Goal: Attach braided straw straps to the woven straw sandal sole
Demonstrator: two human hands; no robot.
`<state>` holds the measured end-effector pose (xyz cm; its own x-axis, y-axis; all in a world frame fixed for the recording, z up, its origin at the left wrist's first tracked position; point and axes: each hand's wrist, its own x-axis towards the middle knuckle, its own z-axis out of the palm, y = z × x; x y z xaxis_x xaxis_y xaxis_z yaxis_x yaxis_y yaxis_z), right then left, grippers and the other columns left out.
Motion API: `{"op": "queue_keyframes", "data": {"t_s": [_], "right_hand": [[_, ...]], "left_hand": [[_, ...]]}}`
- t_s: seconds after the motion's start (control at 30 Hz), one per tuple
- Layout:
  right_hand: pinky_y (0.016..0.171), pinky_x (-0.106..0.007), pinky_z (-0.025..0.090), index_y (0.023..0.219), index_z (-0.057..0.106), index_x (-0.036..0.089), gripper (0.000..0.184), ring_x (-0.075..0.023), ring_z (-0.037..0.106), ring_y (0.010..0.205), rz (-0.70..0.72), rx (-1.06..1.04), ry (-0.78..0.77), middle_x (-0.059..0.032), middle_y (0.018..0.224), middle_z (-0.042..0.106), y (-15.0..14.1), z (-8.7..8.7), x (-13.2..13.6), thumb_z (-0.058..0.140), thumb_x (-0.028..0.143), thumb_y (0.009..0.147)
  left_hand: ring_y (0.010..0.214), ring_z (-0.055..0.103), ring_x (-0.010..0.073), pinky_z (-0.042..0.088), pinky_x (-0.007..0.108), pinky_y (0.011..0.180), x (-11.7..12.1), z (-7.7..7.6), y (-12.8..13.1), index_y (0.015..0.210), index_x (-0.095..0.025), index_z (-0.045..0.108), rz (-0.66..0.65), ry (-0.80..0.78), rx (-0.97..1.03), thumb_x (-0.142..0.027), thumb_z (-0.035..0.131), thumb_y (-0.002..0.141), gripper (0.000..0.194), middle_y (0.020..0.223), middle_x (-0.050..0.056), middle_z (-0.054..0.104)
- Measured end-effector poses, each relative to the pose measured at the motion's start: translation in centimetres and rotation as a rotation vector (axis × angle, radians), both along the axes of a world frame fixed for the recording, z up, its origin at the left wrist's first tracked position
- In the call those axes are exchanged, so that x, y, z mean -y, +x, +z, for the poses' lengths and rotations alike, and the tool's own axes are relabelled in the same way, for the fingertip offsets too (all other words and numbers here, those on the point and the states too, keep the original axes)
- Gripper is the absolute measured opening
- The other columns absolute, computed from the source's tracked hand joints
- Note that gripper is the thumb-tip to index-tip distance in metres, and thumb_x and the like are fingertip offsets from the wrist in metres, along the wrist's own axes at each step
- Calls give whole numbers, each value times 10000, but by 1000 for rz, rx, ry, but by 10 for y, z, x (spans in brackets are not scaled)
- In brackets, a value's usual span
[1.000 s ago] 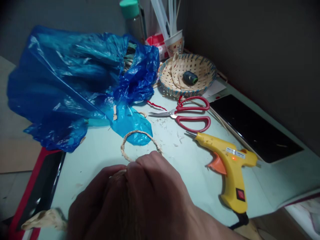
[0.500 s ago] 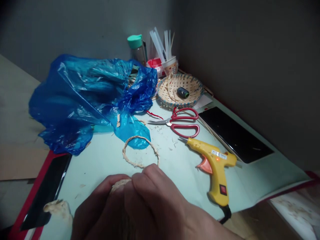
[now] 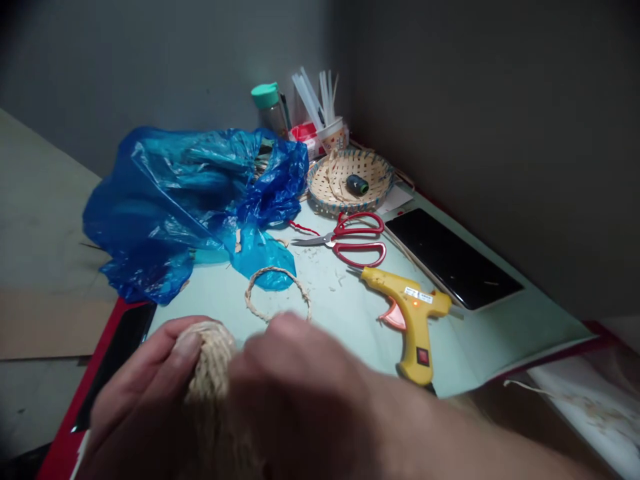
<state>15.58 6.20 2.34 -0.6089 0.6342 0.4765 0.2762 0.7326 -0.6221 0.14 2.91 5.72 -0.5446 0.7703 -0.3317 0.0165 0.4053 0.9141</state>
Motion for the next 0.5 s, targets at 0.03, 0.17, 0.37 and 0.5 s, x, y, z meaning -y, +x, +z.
{"op": "queue_keyframes", "data": {"t_s": [0.03,0.17,0.37,0.5], "right_hand": [[648,-286,486,912,654,190,100,-153,591,723,-16,-44,-32,5,824,649,2,2,0,570,142,887],[721,-281,454,1042,635,180,213,-138,566,805,-124,-219,-66,-20,941,668,5,7,-3,500,60,929],[800,-302,444,1076,621,146,155,-156,565,870,-138,-214,-16,-30,928,669,-2,5,-8,506,122,975],[764,-297,436,879,593,175,154,-137,558,811,-76,-196,-119,-11,859,640,1,10,-7,486,113,972]], "left_hand": [[537,526,132,422,192,484,2,2,1,886,-229,688,-21,13,-21,-464,716,749,274,572,-28,625],[575,504,138,410,212,528,9,-2,7,866,-221,669,-84,60,14,-486,672,790,276,593,-24,611],[546,496,139,391,221,499,11,-7,20,842,-231,691,-99,108,-179,-446,631,826,224,546,-45,567],[564,531,126,393,216,503,13,-8,23,859,-234,710,-125,134,-266,-455,613,846,242,623,-31,652]]}}
